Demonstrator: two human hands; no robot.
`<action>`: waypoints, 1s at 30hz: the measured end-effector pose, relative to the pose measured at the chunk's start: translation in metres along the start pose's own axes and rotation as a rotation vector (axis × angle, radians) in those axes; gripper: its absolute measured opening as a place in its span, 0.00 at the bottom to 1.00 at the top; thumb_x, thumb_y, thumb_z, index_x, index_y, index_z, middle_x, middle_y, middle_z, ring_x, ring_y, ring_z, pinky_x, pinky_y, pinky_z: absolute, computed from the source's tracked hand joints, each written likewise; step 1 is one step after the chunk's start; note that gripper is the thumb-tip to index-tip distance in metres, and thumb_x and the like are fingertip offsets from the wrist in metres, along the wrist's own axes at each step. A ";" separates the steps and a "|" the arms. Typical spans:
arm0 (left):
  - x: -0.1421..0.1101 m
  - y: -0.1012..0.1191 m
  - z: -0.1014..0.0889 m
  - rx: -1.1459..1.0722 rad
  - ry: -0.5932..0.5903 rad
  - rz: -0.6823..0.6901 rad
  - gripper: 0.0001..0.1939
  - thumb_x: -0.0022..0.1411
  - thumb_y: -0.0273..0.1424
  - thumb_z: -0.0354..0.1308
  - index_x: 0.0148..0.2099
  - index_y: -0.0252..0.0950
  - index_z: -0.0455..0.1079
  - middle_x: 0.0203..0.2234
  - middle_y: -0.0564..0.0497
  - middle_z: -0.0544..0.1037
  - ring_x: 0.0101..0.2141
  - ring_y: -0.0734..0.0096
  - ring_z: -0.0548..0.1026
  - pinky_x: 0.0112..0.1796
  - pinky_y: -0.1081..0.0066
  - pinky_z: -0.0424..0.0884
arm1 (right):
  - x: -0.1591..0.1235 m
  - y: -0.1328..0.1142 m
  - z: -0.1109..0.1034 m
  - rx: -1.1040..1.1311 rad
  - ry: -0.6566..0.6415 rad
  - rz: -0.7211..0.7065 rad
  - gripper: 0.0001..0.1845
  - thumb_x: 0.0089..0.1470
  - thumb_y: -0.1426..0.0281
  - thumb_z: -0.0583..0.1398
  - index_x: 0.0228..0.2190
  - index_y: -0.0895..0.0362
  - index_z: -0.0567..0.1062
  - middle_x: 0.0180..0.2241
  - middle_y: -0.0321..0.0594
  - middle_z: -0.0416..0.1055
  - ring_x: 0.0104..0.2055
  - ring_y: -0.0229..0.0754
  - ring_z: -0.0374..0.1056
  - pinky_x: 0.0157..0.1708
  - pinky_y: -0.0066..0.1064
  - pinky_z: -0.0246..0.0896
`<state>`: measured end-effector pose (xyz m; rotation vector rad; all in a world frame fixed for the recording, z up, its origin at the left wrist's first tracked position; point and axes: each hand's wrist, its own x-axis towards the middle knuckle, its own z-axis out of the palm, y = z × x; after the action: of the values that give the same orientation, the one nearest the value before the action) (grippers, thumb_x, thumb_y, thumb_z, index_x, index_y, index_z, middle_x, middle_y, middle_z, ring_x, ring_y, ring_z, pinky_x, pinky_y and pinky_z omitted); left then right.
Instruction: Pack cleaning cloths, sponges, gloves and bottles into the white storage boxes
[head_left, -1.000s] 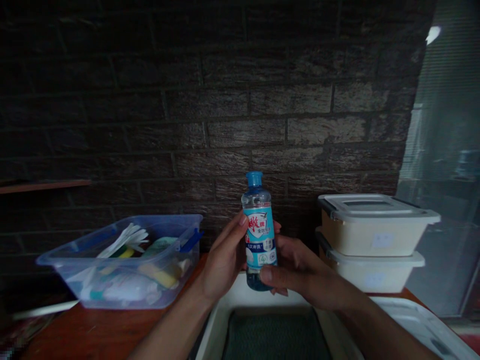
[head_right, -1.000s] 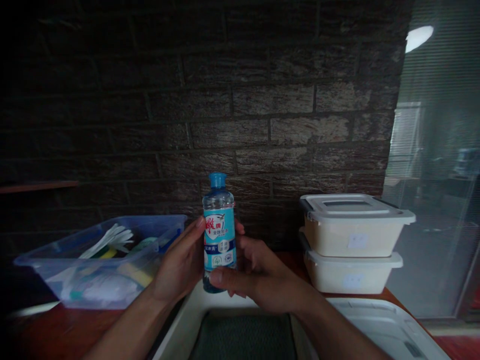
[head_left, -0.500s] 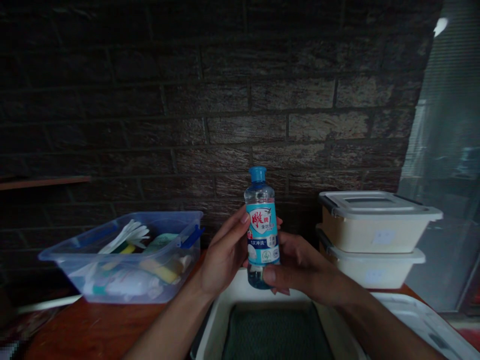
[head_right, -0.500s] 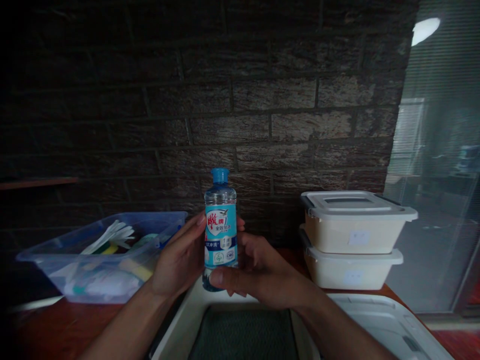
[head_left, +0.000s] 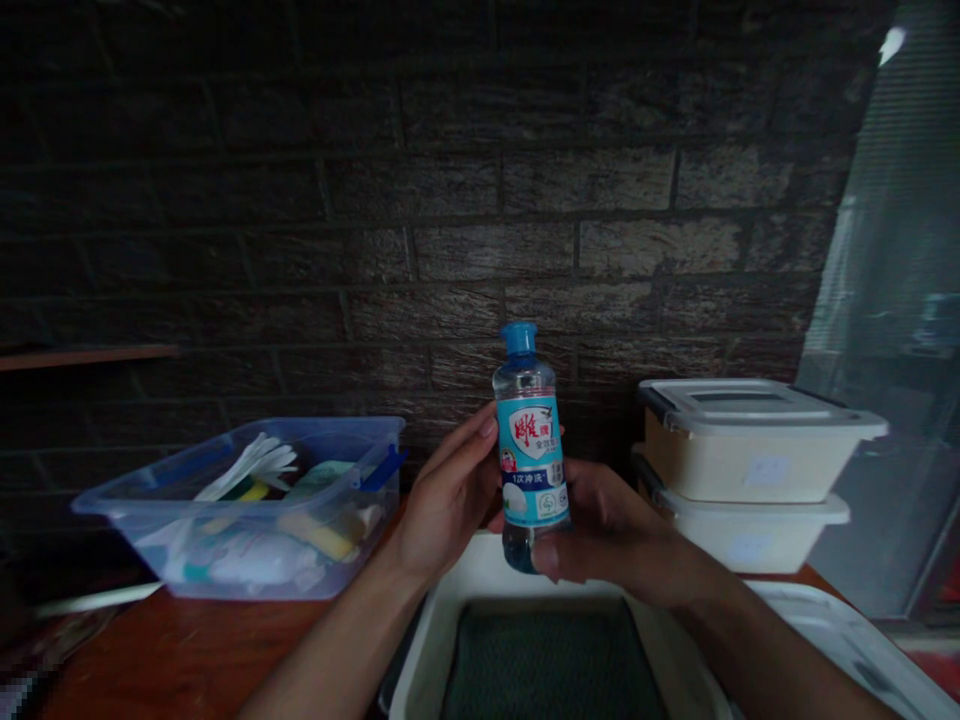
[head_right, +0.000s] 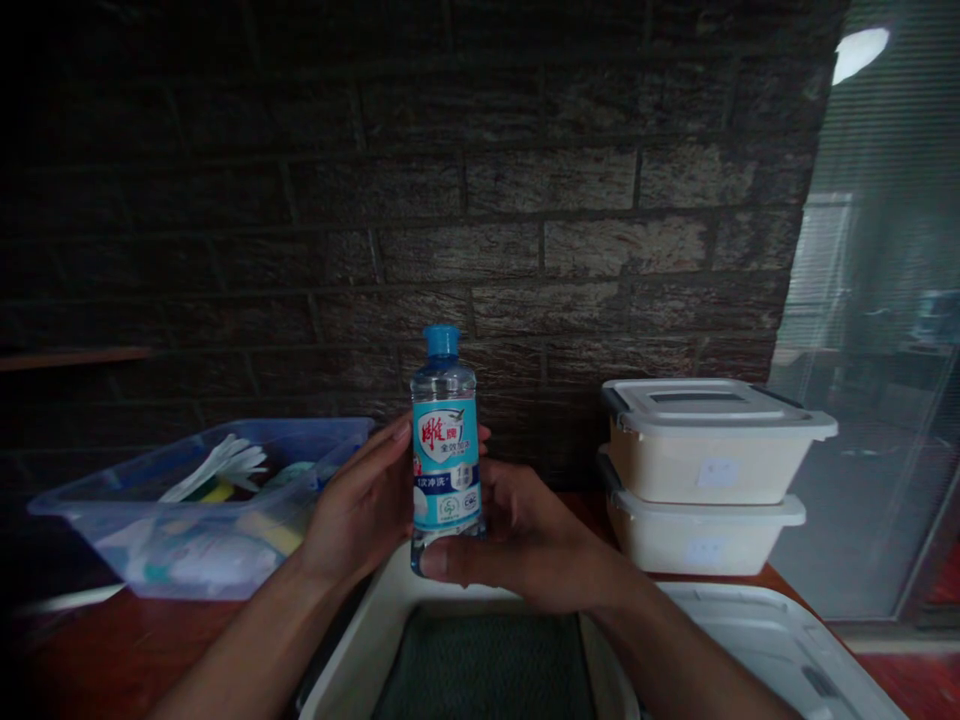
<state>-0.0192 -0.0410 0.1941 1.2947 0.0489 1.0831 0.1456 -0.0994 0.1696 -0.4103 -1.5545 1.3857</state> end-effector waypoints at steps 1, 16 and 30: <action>0.000 0.000 0.000 -0.001 0.000 0.002 0.15 0.70 0.34 0.57 0.55 0.37 0.78 0.43 0.45 0.84 0.43 0.60 0.82 0.43 0.66 0.76 | 0.000 -0.001 0.000 0.000 -0.009 -0.002 0.22 0.51 0.74 0.73 0.47 0.62 0.77 0.31 0.34 0.74 0.27 0.27 0.64 0.32 0.20 0.64; 0.000 0.003 0.006 0.080 0.144 -0.017 0.16 0.64 0.39 0.65 0.49 0.35 0.80 0.40 0.43 0.84 0.35 0.62 0.81 0.30 0.71 0.73 | 0.001 0.003 -0.003 -0.068 0.038 0.022 0.32 0.45 0.71 0.76 0.51 0.57 0.76 0.46 0.41 0.77 0.46 0.41 0.73 0.48 0.33 0.67; -0.001 0.007 0.007 0.059 0.151 0.015 0.16 0.62 0.35 0.69 0.51 0.37 0.76 0.37 0.49 0.79 0.33 0.72 0.77 0.33 0.74 0.73 | 0.001 -0.002 -0.005 -0.177 0.044 0.064 0.28 0.53 0.63 0.72 0.53 0.59 0.74 0.48 0.47 0.78 0.43 0.40 0.73 0.38 0.29 0.68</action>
<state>-0.0204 -0.0478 0.2013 1.2651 0.1855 1.1989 0.1501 -0.0964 0.1712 -0.5991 -1.6463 1.2833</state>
